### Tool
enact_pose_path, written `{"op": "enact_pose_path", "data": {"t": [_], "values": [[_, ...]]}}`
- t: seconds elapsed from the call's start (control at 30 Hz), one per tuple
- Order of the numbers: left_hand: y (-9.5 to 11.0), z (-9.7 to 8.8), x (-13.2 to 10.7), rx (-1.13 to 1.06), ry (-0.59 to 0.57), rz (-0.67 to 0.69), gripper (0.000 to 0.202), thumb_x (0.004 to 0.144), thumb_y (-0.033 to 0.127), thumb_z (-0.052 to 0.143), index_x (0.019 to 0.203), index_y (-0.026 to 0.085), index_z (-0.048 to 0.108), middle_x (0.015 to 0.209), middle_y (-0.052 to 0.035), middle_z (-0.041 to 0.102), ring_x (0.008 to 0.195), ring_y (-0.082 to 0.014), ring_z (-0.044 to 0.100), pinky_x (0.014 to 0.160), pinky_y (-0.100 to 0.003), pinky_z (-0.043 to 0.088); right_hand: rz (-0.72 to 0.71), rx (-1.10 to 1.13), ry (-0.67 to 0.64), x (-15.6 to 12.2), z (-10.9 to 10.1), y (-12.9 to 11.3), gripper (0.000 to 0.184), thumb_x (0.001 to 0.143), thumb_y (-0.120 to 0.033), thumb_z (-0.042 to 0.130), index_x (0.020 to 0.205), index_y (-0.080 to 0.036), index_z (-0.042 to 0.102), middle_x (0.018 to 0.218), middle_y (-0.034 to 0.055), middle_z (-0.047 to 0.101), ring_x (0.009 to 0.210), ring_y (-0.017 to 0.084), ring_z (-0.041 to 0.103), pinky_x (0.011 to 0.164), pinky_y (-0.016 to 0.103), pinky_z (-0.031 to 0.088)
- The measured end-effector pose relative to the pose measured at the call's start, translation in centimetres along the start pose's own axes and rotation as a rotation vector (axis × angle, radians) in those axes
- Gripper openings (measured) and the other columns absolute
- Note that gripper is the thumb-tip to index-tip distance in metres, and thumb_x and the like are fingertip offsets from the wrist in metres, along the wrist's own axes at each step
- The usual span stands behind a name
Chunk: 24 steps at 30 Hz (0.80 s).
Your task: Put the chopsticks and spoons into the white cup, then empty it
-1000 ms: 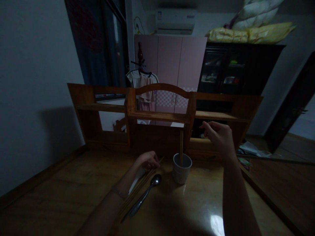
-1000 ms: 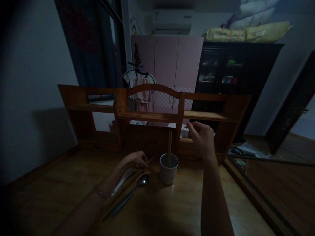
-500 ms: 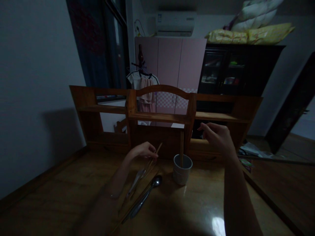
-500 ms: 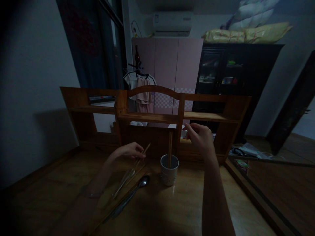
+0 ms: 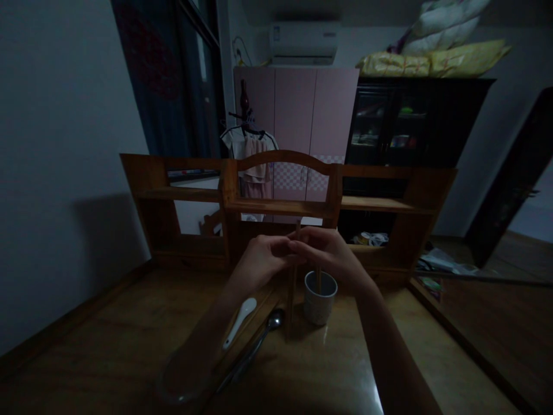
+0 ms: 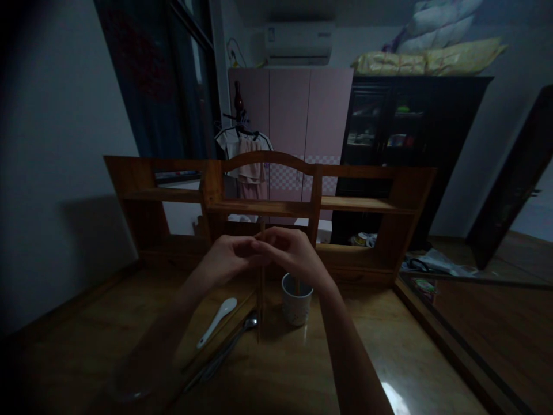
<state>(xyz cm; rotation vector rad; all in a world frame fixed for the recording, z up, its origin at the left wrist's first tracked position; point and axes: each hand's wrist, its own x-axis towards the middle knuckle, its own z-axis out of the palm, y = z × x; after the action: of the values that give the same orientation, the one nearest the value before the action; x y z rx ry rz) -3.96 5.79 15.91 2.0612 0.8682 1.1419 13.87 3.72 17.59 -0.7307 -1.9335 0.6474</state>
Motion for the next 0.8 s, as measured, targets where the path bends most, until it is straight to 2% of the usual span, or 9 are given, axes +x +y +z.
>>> {"op": "enact_pose_path", "data": {"t": [0.07,0.13,0.27,0.4,0.57,0.7,0.8], "values": [[-0.8,1.3,0.2,-0.047,-0.007,-0.018,0.027,0.073,0.036,0.074,0.089,0.014,0.074,0.081,-0.0033,0.073,0.081,-0.0215,0.066,0.067,-0.025,0.048,-0.039,-0.018,0.06,0.0,-0.2,-0.1,0.023,0.089,-0.038,0.061,0.082,-0.017,0.065,0.091,0.0046,0.067,0.08,0.017,0.061,0.065,0.023,0.047],[-1.6,2.3,0.5,-0.069,-0.027,-0.015,0.026,0.072,0.035,0.075,0.088,0.015,0.074,0.08,-0.0034,0.073,0.08,-0.0212,0.066,0.066,-0.025,0.047,-0.025,-0.033,0.082,-0.1,-0.8,0.0,0.022,0.088,-0.038,0.063,0.084,-0.017,0.065,0.085,0.0037,0.066,0.075,0.016,0.06,0.063,0.024,0.046],[-2.2,3.2,0.7,-0.046,-0.043,0.006,0.024,0.074,0.036,0.072,0.086,0.015,0.073,0.08,-0.003,0.071,0.078,-0.019,0.064,0.065,-0.023,0.044,0.038,-0.037,0.068,-0.5,-2.2,0.7,0.024,0.086,-0.042,0.065,0.088,-0.018,0.065,0.082,0.0033,0.066,0.069,0.015,0.06,0.059,0.024,0.047],[-2.3,3.1,0.7,0.048,-0.048,-0.002,0.029,0.078,0.042,0.066,0.077,0.013,0.071,0.068,-0.0002,0.064,0.068,-0.0153,0.058,0.058,-0.021,0.038,0.089,-0.074,0.016,-0.8,-3.3,1.0,0.025,0.086,-0.041,0.065,0.09,-0.017,0.067,0.078,0.0026,0.067,0.065,0.014,0.061,0.057,0.023,0.048],[-2.8,2.5,0.6,0.105,-0.17,-0.098,0.037,0.076,0.046,0.065,0.067,0.01,0.069,0.058,0.0025,0.053,0.058,-0.0125,0.051,0.05,-0.02,0.031,0.125,-0.1,-0.093,-1.0,-3.7,1.1,0.025,0.083,-0.039,0.067,0.089,-0.015,0.07,0.077,0.0037,0.068,0.065,0.015,0.063,0.056,0.024,0.049],[-3.1,2.1,0.4,0.145,-0.266,-0.142,0.031,0.071,0.04,0.068,0.068,0.01,0.07,0.058,0.0022,0.054,0.06,-0.0132,0.052,0.05,-0.019,0.031,0.167,-0.043,-0.165,-1.0,-3.4,1.5,0.024,0.083,-0.037,0.066,0.092,-0.015,0.071,0.077,0.0042,0.069,0.066,0.016,0.064,0.058,0.025,0.051],[-3.2,1.8,0.3,0.138,-0.334,-0.15,0.022,0.07,0.031,0.068,0.076,0.011,0.073,0.063,0.0009,0.061,0.063,-0.0147,0.055,0.053,-0.02,0.034,0.186,-0.028,-0.163,-0.9,-3.0,1.7,0.023,0.082,-0.036,0.068,0.093,-0.015,0.07,0.077,0.0037,0.069,0.066,0.016,0.064,0.058,0.024,0.052]]}}
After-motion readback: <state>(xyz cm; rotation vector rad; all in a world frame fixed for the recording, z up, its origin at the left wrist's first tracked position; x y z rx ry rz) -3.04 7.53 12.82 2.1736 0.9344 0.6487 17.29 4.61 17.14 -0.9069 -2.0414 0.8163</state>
